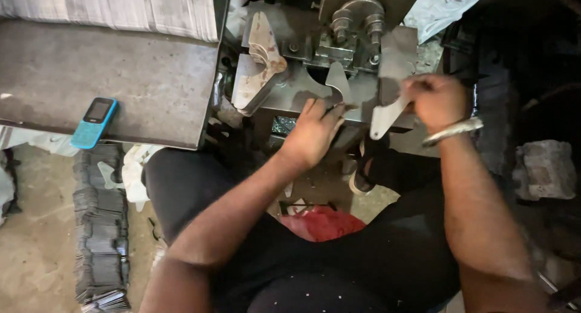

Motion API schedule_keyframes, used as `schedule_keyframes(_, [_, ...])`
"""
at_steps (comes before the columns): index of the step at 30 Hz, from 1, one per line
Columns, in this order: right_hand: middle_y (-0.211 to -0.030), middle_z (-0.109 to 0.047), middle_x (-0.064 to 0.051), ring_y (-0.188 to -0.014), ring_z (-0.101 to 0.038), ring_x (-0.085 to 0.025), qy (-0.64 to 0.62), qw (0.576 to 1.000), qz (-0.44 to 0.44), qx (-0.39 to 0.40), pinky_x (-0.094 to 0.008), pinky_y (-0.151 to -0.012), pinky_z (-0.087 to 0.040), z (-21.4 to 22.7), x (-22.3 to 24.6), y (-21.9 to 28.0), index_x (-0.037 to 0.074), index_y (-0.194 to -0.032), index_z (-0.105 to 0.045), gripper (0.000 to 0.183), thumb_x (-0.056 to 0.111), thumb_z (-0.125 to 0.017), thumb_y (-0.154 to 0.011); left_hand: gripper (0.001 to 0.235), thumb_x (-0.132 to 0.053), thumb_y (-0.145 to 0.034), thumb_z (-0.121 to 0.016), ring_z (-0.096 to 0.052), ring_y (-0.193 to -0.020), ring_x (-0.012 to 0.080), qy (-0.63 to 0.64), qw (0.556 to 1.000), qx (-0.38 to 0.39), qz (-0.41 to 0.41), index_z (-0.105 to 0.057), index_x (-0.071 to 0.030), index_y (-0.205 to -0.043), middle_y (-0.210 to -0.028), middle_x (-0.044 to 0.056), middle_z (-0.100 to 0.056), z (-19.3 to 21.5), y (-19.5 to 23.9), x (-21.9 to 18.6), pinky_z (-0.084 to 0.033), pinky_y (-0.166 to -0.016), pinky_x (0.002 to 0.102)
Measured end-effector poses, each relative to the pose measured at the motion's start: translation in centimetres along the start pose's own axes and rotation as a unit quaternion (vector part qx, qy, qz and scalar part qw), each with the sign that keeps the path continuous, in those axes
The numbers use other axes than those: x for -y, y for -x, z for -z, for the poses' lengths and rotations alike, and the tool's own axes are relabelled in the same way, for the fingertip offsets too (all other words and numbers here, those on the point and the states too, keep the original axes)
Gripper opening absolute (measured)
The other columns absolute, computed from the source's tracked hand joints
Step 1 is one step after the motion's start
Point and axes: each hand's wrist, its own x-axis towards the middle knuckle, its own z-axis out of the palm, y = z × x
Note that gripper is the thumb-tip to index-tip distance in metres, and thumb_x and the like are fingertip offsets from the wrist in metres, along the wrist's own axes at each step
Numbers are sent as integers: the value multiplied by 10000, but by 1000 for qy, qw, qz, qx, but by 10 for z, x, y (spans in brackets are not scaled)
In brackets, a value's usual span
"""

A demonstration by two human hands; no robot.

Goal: Manually feed and operate a stamping machine to process small metal plates.

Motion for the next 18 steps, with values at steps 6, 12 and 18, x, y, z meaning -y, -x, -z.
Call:
schedule_keyframes(6, [-856, -735, -116, -664, -707, -180, -22, 996, 8, -85, -317, -566, -601, 27, -7, -34, -5, -1007, -782, 130, 121, -753, -992, 366, -121, -997, -645, -567, -1077, 353, -46, 998, 26, 14, -647, -44, -1355, -1143, 153, -615, 6, -2, -9, -484, -1002, 472])
schedule_keyframes(12, [-839, -750, -100, -646, -723, -175, 15, 996, -10, -83, -303, -548, -598, 17, -21, -50, 11, -1014, -780, 164, 165, -783, -959, 486, -116, -944, -631, -511, -950, 311, -198, 972, 101, -81, -636, -4, -1417, -1207, 127, -647, 0, -3, 7, -480, -941, 440])
schedule_keyframes(18, [-898, -783, -148, -710, -732, -229, 79, 991, 26, -102, -380, -648, -593, -6, -41, -84, 97, -1014, -826, 145, 210, -806, -924, 400, -138, -927, -626, -521, -1024, 306, -265, 952, 88, -128, -621, -1, -1303, -1235, 95, -654, -18, -4, 30, -481, -980, 454])
